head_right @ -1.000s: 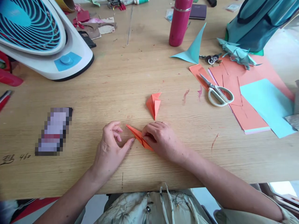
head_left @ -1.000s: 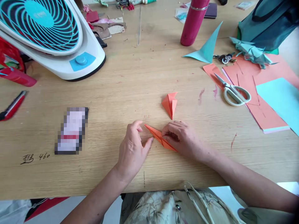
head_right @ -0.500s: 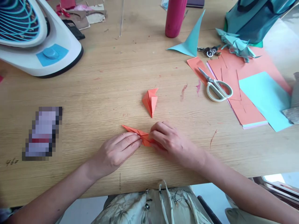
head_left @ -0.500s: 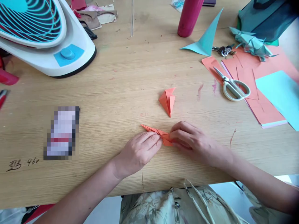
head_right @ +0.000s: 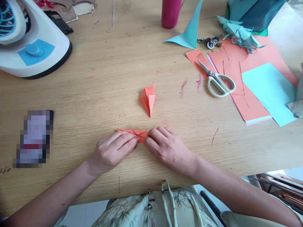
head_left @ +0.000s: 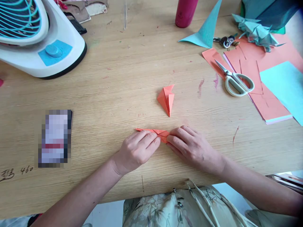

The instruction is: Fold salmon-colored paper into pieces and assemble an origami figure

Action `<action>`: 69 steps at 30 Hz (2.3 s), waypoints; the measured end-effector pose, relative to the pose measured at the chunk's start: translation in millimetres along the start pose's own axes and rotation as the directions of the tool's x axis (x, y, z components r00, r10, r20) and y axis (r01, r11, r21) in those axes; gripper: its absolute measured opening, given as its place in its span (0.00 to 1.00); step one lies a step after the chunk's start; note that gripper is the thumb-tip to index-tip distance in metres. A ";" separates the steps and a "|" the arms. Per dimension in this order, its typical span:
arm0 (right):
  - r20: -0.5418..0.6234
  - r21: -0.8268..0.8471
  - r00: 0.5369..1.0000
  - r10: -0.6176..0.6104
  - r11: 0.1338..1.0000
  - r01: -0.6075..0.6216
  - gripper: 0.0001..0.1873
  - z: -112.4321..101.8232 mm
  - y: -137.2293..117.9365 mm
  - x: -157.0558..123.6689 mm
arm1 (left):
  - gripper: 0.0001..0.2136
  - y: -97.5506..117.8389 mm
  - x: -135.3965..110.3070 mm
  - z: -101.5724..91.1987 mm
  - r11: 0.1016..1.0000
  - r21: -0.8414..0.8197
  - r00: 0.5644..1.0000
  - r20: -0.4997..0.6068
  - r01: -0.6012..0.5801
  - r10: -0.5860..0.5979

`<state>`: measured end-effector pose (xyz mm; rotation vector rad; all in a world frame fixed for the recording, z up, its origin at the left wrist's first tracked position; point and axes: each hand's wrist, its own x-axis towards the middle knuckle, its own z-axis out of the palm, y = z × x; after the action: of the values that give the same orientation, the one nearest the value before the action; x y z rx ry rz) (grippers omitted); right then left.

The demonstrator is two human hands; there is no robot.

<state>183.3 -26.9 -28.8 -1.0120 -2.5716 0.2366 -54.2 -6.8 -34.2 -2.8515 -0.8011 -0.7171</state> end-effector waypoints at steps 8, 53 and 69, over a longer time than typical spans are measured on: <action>-0.080 -0.095 0.995 -0.061 0.994 0.053 0.08 3.2 0.9 -0.5 | 0.04 4.6 6.3 -1.3 0.998 0.060 0.999 0.002 0.031 -0.032; -0.119 0.116 0.948 0.296 0.952 -0.283 0.06 -9.7 -14.6 -36.8 | 0.04 27.8 12.1 -3.5 0.968 -0.027 0.967 0.059 0.250 -0.248; -0.105 0.097 0.955 0.279 0.958 -0.270 0.12 -6.6 -26.0 -46.5 | 0.05 42.3 14.2 -9.8 0.981 -0.031 0.976 0.111 0.192 -0.187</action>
<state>201.2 -77.5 -28.1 -1.3110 -2.2921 0.3412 -25.9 -38.4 -17.4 -2.8996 -1.0992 -0.6102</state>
